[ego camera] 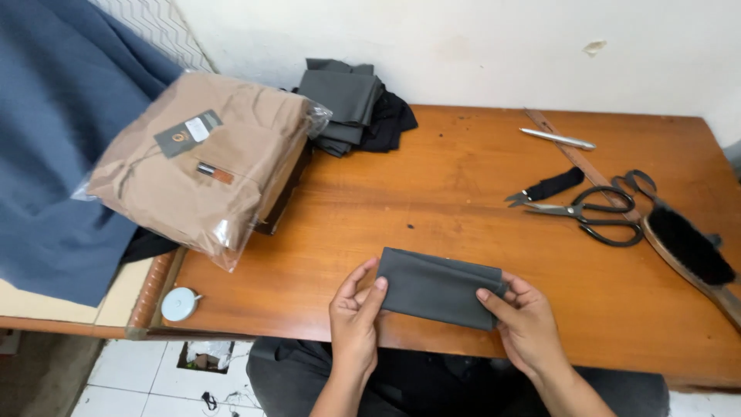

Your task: The person cuts a piece of grey fabric using scissors, folds and smooths it on a wooden table, and then marks it with a pen.

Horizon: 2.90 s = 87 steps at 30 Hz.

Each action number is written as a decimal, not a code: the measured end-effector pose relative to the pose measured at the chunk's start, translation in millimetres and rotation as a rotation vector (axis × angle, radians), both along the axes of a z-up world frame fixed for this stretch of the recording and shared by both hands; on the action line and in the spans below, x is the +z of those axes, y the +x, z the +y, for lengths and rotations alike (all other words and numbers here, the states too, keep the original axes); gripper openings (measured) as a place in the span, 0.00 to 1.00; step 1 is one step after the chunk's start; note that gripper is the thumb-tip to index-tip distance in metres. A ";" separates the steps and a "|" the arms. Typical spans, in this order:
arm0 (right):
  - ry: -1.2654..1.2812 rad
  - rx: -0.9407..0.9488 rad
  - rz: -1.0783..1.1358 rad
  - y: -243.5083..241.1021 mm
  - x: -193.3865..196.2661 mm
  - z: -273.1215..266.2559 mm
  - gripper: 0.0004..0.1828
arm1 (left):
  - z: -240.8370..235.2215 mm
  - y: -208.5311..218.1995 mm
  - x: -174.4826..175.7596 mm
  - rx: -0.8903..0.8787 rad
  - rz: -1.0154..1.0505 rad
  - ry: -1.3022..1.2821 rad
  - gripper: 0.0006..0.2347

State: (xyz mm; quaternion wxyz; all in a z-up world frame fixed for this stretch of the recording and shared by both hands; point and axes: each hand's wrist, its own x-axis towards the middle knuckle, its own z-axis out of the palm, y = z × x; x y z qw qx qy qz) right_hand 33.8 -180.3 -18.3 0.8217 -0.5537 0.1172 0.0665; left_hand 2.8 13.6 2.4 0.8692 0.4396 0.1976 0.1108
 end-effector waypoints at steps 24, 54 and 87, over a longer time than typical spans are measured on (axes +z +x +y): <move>-0.822 -0.281 -0.773 261.7 42.0 192.3 0.24 | 56.0 4.3 -39.3 -0.404 -0.292 0.641 0.18; -1.651 0.122 -0.879 -30.2 -16.5 -124.8 0.16 | -42.7 20.4 -53.1 -0.163 -0.523 1.801 0.13; -1.475 -0.570 0.294 47.4 98.1 -445.5 0.23 | -313.5 54.8 44.8 -1.398 -0.898 1.342 0.14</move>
